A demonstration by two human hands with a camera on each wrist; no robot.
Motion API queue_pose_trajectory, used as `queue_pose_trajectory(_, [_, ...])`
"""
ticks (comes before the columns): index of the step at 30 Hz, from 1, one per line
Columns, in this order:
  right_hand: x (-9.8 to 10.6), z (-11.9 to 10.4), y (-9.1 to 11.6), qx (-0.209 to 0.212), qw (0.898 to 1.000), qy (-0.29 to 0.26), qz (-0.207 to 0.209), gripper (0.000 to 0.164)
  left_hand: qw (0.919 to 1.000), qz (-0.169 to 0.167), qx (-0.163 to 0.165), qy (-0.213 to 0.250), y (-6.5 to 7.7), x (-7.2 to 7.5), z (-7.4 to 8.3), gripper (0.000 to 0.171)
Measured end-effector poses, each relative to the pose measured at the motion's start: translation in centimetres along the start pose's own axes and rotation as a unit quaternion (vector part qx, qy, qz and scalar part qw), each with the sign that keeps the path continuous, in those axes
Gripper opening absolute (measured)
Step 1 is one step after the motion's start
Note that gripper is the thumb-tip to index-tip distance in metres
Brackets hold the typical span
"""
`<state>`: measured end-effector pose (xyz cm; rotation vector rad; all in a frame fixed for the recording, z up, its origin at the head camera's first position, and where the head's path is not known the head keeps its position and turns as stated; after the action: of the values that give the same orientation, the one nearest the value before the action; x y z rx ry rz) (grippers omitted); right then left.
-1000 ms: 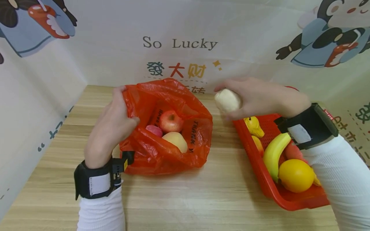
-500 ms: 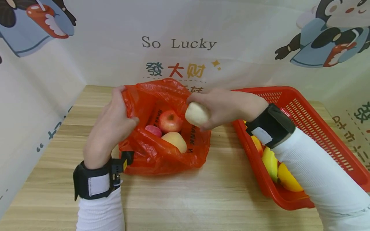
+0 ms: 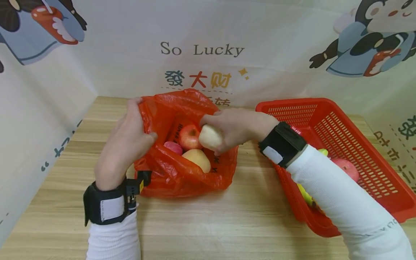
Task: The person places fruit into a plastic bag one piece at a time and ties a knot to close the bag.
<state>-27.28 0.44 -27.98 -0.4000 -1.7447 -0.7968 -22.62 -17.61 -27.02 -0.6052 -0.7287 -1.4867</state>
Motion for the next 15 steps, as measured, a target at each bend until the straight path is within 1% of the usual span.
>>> queue_pose_trajectory(5, [-0.8,0.2,-1.0,-0.006,1.0,0.014,-0.009,0.064,1.0,-0.003,-0.001,0.005,0.0,-0.2,0.0,0.087])
queue_pose_trajectory(9, [-1.7,0.1,-1.6,-0.008,1.0,0.008,-0.03,0.062,1.0,-0.005,-0.002,0.009,0.1,-0.3,0.1,0.087])
queue_pose_trajectory(15, [-3.1,0.2,-2.1,-0.025,0.998,-0.01,-0.06,0.061,0.9999,-0.005,-0.005,0.01,0.1,-0.3,0.2,0.086])
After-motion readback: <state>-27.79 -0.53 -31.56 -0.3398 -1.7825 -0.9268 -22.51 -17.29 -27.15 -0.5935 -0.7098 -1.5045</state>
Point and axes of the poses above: each hand's wrist, its own y-axis away from the middle knuckle, its own x-axis out of the back of the hand, z = x × y, the point moved 9 cm from there along -y, towards the middle knuckle, and after that the axes turned 3 degrees about -x, right-handed, at the moved point
